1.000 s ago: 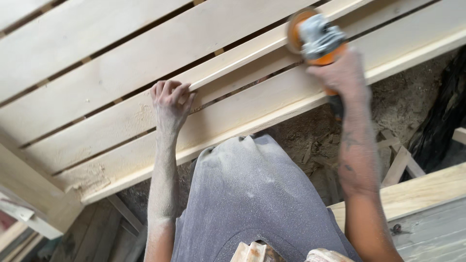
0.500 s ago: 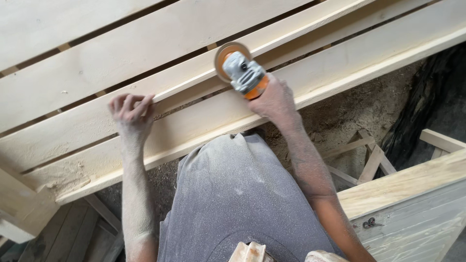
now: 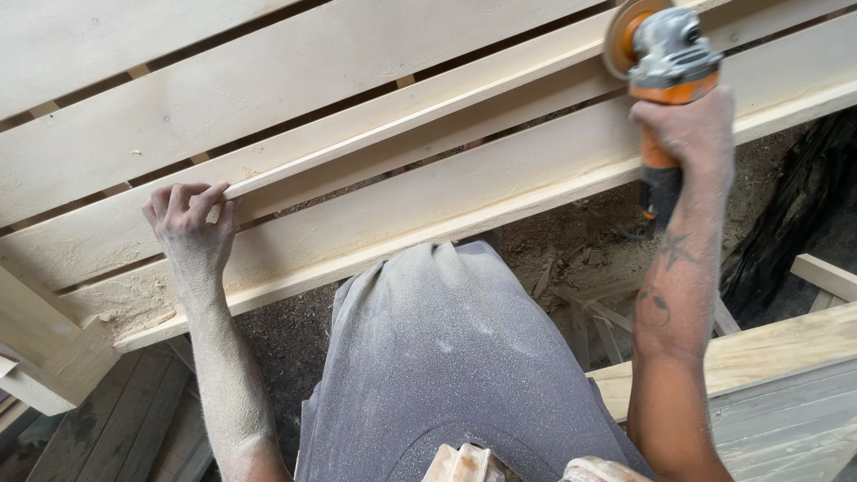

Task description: The person uses an angle grinder with a sanding disc to smooth the surface of several light-colored wooden planks arranged on a workbench. They systematically move the tool along the length of each plank, generating sawdust, and occasionally reposition the planks to access different areas.

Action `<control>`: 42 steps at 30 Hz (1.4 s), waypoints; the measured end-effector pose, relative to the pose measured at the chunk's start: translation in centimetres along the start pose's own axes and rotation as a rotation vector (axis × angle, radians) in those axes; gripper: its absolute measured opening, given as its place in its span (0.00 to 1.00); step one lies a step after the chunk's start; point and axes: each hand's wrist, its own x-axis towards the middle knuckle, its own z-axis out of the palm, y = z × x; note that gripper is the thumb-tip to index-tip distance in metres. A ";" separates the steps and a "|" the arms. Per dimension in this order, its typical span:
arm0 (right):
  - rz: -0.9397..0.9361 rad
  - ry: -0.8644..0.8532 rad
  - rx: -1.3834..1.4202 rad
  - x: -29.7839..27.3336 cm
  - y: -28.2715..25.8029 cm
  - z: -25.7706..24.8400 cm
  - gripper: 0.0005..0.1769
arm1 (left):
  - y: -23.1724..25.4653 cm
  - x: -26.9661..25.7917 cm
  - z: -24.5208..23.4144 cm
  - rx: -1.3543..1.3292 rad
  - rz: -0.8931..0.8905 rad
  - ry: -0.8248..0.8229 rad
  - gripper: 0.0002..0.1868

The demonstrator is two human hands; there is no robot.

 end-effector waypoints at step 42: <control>-0.084 -0.072 -0.092 3.6 3.7 -3.0 0.29 | 26.2 12.8 3.2 -0.312 0.233 0.117 0.08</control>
